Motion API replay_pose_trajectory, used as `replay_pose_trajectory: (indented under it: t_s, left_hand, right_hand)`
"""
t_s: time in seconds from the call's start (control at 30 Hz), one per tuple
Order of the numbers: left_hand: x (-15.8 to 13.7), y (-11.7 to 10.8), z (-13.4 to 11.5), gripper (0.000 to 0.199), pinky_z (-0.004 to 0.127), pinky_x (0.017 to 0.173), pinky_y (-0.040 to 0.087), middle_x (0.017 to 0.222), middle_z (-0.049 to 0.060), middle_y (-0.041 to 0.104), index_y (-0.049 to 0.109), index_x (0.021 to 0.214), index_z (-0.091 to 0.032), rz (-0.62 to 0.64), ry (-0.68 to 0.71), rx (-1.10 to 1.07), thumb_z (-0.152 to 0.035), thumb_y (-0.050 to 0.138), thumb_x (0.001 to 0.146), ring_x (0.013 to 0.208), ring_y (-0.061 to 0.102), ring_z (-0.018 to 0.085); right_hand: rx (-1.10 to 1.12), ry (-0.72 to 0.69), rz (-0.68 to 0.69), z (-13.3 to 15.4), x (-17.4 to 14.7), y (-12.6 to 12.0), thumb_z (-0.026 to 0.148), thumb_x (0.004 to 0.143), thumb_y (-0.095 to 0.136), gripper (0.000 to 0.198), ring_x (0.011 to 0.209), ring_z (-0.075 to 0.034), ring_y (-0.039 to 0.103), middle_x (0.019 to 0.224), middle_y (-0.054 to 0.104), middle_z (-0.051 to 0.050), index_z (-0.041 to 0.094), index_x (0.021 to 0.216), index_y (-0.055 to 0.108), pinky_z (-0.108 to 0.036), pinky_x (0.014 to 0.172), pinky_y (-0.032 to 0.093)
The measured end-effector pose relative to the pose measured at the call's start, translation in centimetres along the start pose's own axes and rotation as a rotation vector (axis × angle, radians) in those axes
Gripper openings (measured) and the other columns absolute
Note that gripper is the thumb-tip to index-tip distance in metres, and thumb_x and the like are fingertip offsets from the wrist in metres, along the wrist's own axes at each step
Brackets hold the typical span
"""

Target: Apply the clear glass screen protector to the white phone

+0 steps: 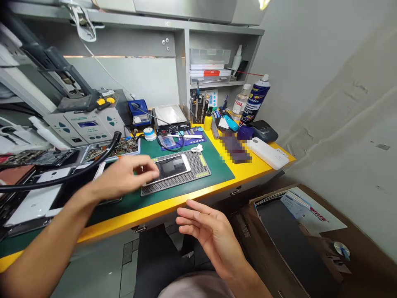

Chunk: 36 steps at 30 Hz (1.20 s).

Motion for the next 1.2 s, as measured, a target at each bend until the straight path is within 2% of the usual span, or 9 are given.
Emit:
replay_pose_trajectory:
  t_s: [0.1, 0.17, 0.33, 0.47, 0.57, 0.7, 0.87, 1.0, 1.2]
  left_hand:
    - [-3.8, 3.6, -4.1, 0.010, 0.030, 0.071, 0.052, 0.094, 0.004, 0.070, 0.067, 0.095, -0.026, -0.028, 0.283, -0.081, -0.028, 0.058, 0.093, 0.081, 0.065, 0.018]
    - [-5.9, 5.6, -5.7, 0.023, 0.032, 0.077, 0.055, 0.106, 0.006, 0.069, 0.064, 0.113, -0.027, -0.127, 0.395, -0.020, -0.023, 0.063, 0.090, 0.094, 0.066, 0.020]
    - [-8.2, 8.7, -7.0, 0.018, 0.033, 0.067, 0.054, 0.099, 0.007, 0.068, 0.061, 0.109, -0.023, -0.236, 0.462, 0.154, -0.016, 0.061, 0.092, 0.084, 0.064, 0.020]
    - [-9.0, 9.5, -7.2, 0.018, 0.034, 0.058, 0.049, 0.091, 0.006, 0.068, 0.062, 0.102, -0.022, -0.282, 0.495, 0.242, -0.009, 0.056, 0.091, 0.075, 0.060, 0.019]
    - [-9.8, 9.8, -7.1, 0.022, 0.034, 0.057, 0.047, 0.089, 0.006, 0.068, 0.064, 0.101, -0.024, -0.295, 0.469, 0.173, -0.007, 0.054, 0.091, 0.073, 0.059, 0.019]
    - [-11.4, 10.0, -5.8, 0.015, 0.031, 0.064, 0.052, 0.086, 0.003, 0.065, 0.066, 0.093, -0.027, -0.369, 0.216, -0.199, -0.017, 0.056, 0.096, 0.074, 0.062, 0.017]
    - [-15.8, 9.6, -1.4, 0.023, 0.024, 0.044, 0.042, 0.076, 0.003, 0.056, 0.066, 0.079, -0.023, -0.571, -0.210, -0.754, -0.037, 0.060, 0.096, 0.060, 0.052, 0.014]
    - [-20.8, 9.7, 3.4, 0.027, 0.018, 0.040, 0.038, 0.071, 0.000, 0.046, 0.060, 0.071, -0.017, -0.856, -0.442, -1.188, -0.035, 0.075, 0.083, 0.058, 0.042, 0.010]
    - [-29.3, 13.0, 11.8, 0.026, 0.017, 0.037, 0.037, 0.077, -0.002, 0.047, 0.060, 0.079, -0.016, -1.366, -0.826, -1.451, -0.016, 0.082, 0.065, 0.061, 0.043, 0.009]
  right_hand:
    - [0.025, -0.008, 0.034, 0.1, -0.3, -0.4, 0.024, 0.083, 0.078, 0.037, 0.101, -0.030, 0.075, 0.114, 0.076, -0.020, 0.011, 0.118, 0.076, -0.040, 0.090, 0.057]
    - [0.040, -0.010, 0.066, 0.0, -0.6, -0.7, 0.024, 0.083, 0.078, 0.038, 0.102, -0.031, 0.074, 0.113, 0.076, -0.021, 0.009, 0.118, 0.076, -0.042, 0.092, 0.056]
    - [0.063, 0.017, 0.121, -0.6, -1.5, -1.2, 0.023, 0.083, 0.078, 0.040, 0.096, -0.028, 0.075, 0.107, 0.078, -0.021, 0.007, 0.120, 0.074, -0.043, 0.093, 0.054]
    - [0.038, 0.027, 0.149, -1.2, -2.1, -1.5, 0.023, 0.084, 0.077, 0.041, 0.100, -0.029, 0.073, 0.108, 0.077, -0.021, 0.007, 0.122, 0.073, -0.041, 0.091, 0.053]
    - [0.011, 0.037, 0.192, -1.6, -2.4, -1.5, 0.023, 0.085, 0.075, 0.042, 0.104, -0.030, 0.072, 0.110, 0.077, -0.023, 0.007, 0.124, 0.072, -0.041, 0.090, 0.052]
    - [0.012, 0.059, 0.246, -1.8, -2.4, -1.3, 0.023, 0.086, 0.072, 0.041, 0.104, -0.032, 0.073, 0.111, 0.076, -0.023, 0.008, 0.125, 0.072, -0.043, 0.089, 0.052]
    - [0.019, 0.124, 0.285, -1.5, -2.1, -1.2, 0.023, 0.089, 0.069, 0.035, 0.104, -0.032, 0.073, 0.114, 0.076, -0.023, 0.009, 0.120, 0.075, -0.042, 0.088, 0.053]
    - [0.017, 0.175, 0.285, -1.3, -1.5, -1.0, 0.024, 0.091, 0.067, 0.031, 0.101, -0.030, 0.074, 0.112, 0.076, -0.021, 0.009, 0.118, 0.076, -0.039, 0.087, 0.053]
    - [-0.024, 0.198, 0.273, -1.1, -0.2, -0.1, 0.025, 0.090, 0.069, 0.030, 0.099, -0.029, 0.074, 0.109, 0.078, -0.020, 0.011, 0.115, 0.078, -0.038, 0.085, 0.054]
Point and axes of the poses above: each hand's wrist, its own x-axis towards the middle knuckle, its own y-axis out of the palm, z = x × y, the point moved 2 cm from there along x, towards the middle knuckle
